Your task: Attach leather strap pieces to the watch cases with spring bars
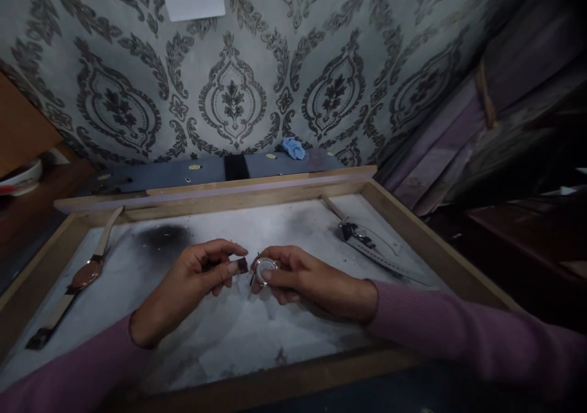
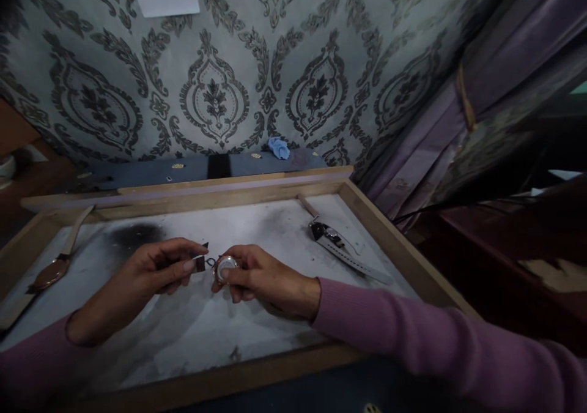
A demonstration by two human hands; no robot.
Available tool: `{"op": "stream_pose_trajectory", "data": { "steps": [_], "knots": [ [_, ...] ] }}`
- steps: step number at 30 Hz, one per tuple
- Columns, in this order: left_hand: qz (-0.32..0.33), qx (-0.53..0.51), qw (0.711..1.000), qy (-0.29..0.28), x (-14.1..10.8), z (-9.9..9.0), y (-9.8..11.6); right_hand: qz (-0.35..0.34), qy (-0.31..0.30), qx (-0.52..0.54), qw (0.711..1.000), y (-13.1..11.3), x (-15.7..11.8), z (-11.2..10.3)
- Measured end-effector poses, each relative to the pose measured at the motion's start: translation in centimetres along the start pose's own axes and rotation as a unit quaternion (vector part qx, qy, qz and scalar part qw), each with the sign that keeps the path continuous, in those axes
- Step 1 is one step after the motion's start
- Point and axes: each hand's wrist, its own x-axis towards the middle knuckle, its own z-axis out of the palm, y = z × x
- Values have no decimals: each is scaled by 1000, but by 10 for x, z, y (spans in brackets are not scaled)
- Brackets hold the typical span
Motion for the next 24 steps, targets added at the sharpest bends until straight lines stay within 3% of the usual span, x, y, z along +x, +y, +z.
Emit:
{"op": "stream_pose_trajectory", "data": {
  "steps": [9,15,24],
  "knots": [
    [12,-10,1000,-7,0,-2,-6,-10,-4,43,999,8,2,2],
    [-27,-28,999,-36,2,0,-6,-18,-23,9,1000,3,1,2],
    [-73,-25,994,-74,3,-3,-5,47,-65,28,996,5,3,0]
  ]
}}
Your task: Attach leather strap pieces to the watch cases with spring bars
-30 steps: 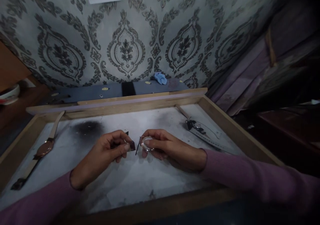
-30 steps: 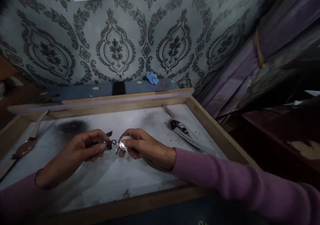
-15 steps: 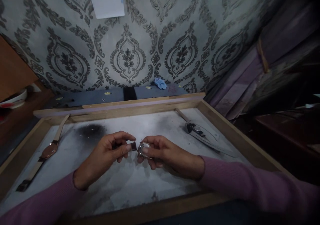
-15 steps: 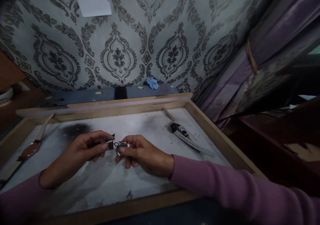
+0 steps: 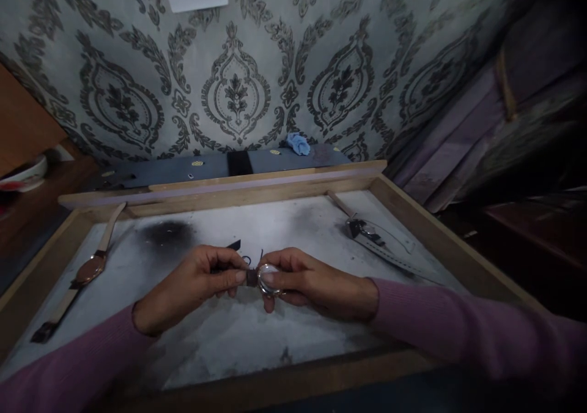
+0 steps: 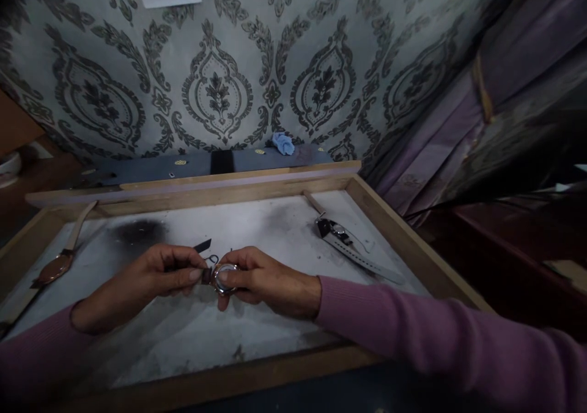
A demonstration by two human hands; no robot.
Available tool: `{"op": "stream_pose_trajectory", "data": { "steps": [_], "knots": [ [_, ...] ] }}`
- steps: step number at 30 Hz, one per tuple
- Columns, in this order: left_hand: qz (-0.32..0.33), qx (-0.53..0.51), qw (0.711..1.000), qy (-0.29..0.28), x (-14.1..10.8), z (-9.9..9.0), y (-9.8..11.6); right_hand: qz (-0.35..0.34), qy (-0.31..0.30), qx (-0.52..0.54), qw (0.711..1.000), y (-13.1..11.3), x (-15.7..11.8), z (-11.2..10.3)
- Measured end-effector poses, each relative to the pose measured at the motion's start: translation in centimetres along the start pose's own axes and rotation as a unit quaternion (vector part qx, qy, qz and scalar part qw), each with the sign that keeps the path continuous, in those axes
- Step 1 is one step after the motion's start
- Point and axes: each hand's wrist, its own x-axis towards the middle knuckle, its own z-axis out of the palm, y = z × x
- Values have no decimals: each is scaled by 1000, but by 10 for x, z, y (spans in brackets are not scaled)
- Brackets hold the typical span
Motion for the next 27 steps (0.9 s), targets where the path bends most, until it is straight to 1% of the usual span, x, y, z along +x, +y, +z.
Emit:
{"op": "stream_pose_trajectory", "data": {
  "steps": [6,10,15,19,27],
  "knots": [
    [-3,6,1000,-24,3,-1,-7,25,-9,-26,999,1,1,-4],
    [-16,34,999,-38,4,1,-3,33,-16,-18,999,4,3,-8],
    [-20,38,998,-49,3,3,1,33,-30,-12,999,6,5,-10],
    [-18,33,998,-52,2,3,2,34,-43,-25,998,3,5,-10],
    [-20,52,998,-36,2,1,-1,35,-57,-45,997,0,5,-10]
  ]
}}
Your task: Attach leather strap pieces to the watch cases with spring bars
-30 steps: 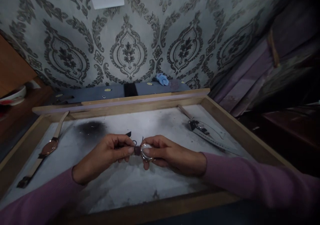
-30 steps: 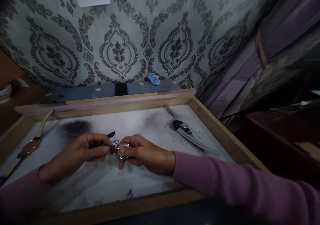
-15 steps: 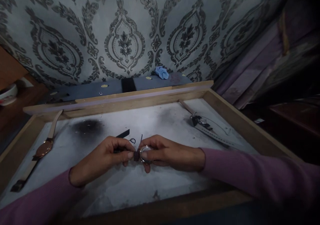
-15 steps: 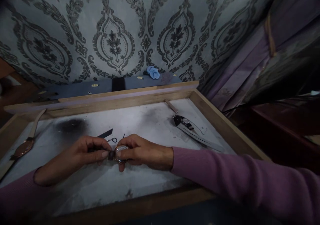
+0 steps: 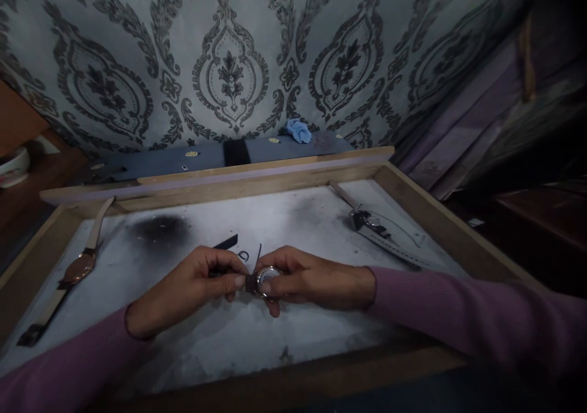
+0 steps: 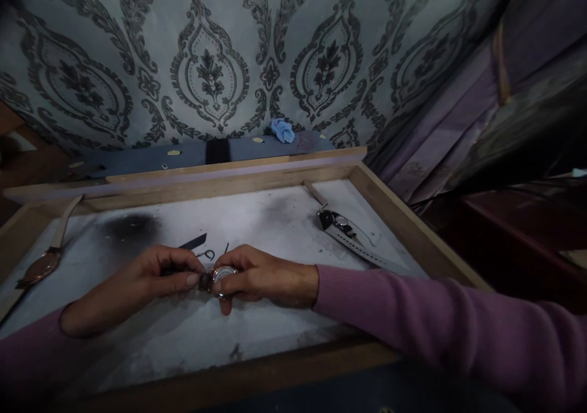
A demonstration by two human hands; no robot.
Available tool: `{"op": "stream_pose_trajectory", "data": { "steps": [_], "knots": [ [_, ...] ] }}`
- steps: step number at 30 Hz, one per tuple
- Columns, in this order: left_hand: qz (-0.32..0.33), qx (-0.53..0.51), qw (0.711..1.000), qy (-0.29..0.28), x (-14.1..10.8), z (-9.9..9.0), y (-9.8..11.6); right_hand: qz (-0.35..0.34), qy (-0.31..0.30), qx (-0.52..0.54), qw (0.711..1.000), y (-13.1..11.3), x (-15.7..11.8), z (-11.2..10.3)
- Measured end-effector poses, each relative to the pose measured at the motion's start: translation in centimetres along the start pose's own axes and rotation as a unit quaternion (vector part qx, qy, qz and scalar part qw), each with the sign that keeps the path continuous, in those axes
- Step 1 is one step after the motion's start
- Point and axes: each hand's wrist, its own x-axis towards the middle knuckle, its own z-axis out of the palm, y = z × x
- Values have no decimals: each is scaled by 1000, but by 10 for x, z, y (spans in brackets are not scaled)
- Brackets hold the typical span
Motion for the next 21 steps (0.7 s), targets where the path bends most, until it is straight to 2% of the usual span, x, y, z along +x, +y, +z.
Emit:
{"op": "stream_pose_trajectory", "data": {
  "steps": [21],
  "knots": [
    [-9,-23,1000,-12,2,2,-1,-3,-44,-35,998,1,0,-7]
  ]
}}
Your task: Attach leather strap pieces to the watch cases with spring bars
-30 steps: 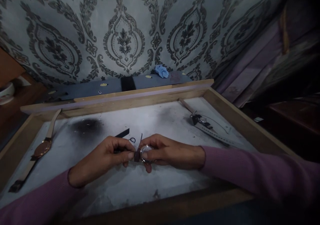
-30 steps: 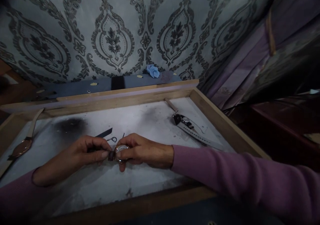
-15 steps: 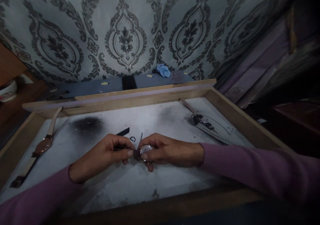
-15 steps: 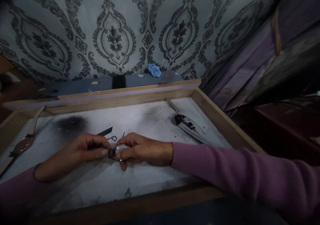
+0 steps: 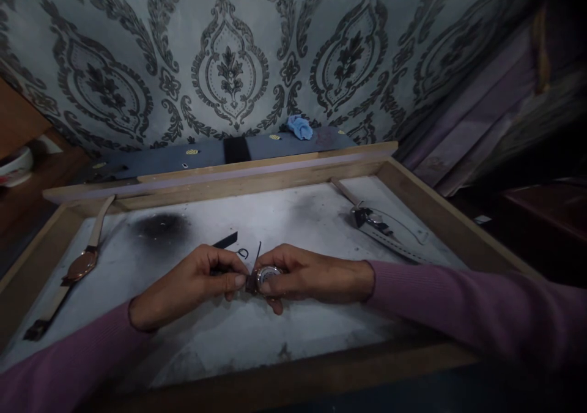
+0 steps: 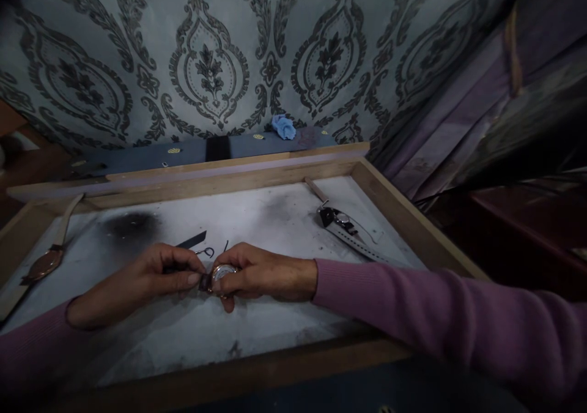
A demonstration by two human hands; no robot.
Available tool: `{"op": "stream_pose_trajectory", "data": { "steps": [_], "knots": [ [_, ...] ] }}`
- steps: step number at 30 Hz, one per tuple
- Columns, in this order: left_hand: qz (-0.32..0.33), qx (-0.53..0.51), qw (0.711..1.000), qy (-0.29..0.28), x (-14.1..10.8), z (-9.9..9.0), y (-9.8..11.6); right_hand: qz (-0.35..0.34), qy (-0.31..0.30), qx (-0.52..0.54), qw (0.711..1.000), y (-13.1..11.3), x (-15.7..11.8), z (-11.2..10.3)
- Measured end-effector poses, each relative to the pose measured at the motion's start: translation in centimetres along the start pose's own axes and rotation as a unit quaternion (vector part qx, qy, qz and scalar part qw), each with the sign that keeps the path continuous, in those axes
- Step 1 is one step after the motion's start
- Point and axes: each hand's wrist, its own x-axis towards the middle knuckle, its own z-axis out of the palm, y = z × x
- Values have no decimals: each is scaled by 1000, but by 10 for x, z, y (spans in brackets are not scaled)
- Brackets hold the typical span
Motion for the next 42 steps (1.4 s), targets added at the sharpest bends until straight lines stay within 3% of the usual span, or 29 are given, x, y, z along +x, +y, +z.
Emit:
{"op": "stream_pose_trajectory", "data": {
  "steps": [17,42],
  "knots": [
    [-7,-12,1000,2,1,3,4,8,2,35,999,3,2,-1],
    [-3,-8,1000,6,5,2,-8,38,3,21,999,-4,3,-1]
  ]
}}
